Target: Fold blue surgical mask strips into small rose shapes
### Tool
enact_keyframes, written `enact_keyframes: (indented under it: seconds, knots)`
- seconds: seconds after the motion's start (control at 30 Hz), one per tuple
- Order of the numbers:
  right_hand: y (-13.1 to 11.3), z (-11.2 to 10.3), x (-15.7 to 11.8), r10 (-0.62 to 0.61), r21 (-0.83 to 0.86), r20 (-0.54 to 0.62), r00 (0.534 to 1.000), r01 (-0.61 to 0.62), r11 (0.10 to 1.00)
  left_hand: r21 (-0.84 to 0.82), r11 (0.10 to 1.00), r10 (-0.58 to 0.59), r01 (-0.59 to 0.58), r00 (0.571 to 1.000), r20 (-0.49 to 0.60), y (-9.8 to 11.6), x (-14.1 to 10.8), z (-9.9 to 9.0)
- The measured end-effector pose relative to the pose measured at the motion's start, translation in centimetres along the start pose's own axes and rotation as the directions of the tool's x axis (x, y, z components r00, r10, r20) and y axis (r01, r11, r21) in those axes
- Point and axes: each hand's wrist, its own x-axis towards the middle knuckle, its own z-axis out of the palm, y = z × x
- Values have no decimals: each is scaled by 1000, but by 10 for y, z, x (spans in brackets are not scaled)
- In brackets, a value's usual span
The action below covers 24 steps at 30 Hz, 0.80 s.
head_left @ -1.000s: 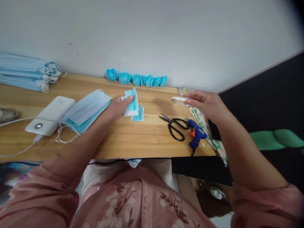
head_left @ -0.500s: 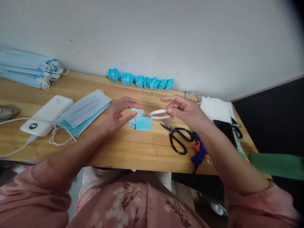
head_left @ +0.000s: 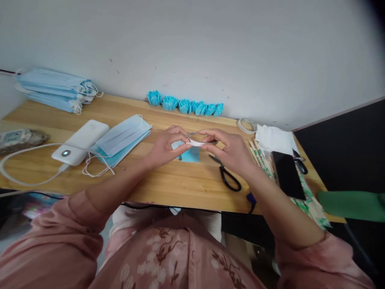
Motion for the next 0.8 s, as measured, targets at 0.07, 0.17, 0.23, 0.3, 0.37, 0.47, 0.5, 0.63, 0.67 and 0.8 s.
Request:
enact_keyframes:
  seconds: [0.07,0.17,0.23,0.3,0.37,0.47,0.5,0.63,0.67,0.8]
  knots:
    - [-1,2,-2,0,-19,-21,1000,0,1000,-18,999,-33,33,999,-11,0,0,0]
    - [-1,0,-5,12,-27,-26,1000,-13,1000,-46,996,-82,81,996,-26,1,-1,-1]
    - [-1,-3,-7,24,-24,-23,999,-24,999,-112,986,-121,121,993,14,4,-1,-1]
    - [0,-5,-8,39,-9,-20,999,-39,999,-226,959,-155,174,983,98,7,-1,-1]
    - [1,-4,-8,57,19,-15,998,-57,998,-336,911,-188,239,966,176,10,-1,-2]
    - [3,-1,-4,70,57,0,998,-70,996,-409,839,-275,358,929,250,10,-2,-1]
    - [5,-1,-3,69,61,-3,998,-69,996,-411,820,-312,398,913,261,8,-3,-1]
    - [11,-14,-8,76,-28,-84,994,-79,996,-524,695,-464,493,863,197,-3,-1,4]
    - [14,-20,-15,93,-88,-113,989,-103,991,-593,640,-500,489,851,163,-7,0,6]
    - [26,-37,-55,262,-519,-77,962,-263,813,-794,456,-587,402,807,72,-14,6,8]
